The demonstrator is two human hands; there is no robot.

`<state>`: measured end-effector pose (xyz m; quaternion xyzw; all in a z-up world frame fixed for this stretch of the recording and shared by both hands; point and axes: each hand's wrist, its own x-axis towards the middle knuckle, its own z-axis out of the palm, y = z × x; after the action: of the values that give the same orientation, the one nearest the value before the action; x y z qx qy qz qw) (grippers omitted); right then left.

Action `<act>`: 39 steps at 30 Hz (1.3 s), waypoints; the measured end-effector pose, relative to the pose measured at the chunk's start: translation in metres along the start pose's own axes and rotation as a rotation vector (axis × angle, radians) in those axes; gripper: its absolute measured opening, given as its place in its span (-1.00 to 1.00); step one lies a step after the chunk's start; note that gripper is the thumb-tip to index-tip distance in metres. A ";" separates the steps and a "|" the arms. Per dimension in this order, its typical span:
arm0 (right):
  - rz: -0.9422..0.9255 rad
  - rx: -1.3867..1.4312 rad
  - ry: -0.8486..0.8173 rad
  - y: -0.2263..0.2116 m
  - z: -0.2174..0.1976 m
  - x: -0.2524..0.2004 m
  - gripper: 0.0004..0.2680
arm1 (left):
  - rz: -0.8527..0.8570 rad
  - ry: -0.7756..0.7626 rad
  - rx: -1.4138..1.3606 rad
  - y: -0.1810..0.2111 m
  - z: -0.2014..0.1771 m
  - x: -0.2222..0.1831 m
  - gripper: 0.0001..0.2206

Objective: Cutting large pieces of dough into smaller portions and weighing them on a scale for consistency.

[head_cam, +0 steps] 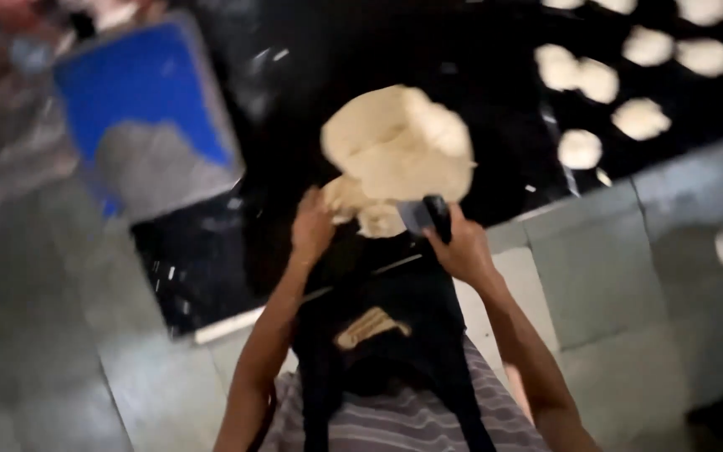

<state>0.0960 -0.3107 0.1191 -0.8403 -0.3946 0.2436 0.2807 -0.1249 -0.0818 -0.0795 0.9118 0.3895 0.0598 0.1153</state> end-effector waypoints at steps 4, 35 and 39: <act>-0.255 0.040 0.011 -0.088 0.047 0.051 -0.61 | -0.149 0.063 -0.360 0.027 -0.046 -0.013 -0.75; -0.142 -0.605 0.018 -0.036 0.205 0.039 -0.48 | 0.459 0.267 -0.835 0.025 -0.110 0.166 -0.75; 0.148 -0.522 -0.117 -0.054 0.192 -0.013 -0.46 | 0.455 0.177 -0.246 0.085 0.026 0.240 -0.79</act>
<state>-0.0612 -0.2390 0.0186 -0.8952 -0.3972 0.2019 0.0127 0.1049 0.0312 -0.0784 0.9462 0.1732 0.2104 0.1745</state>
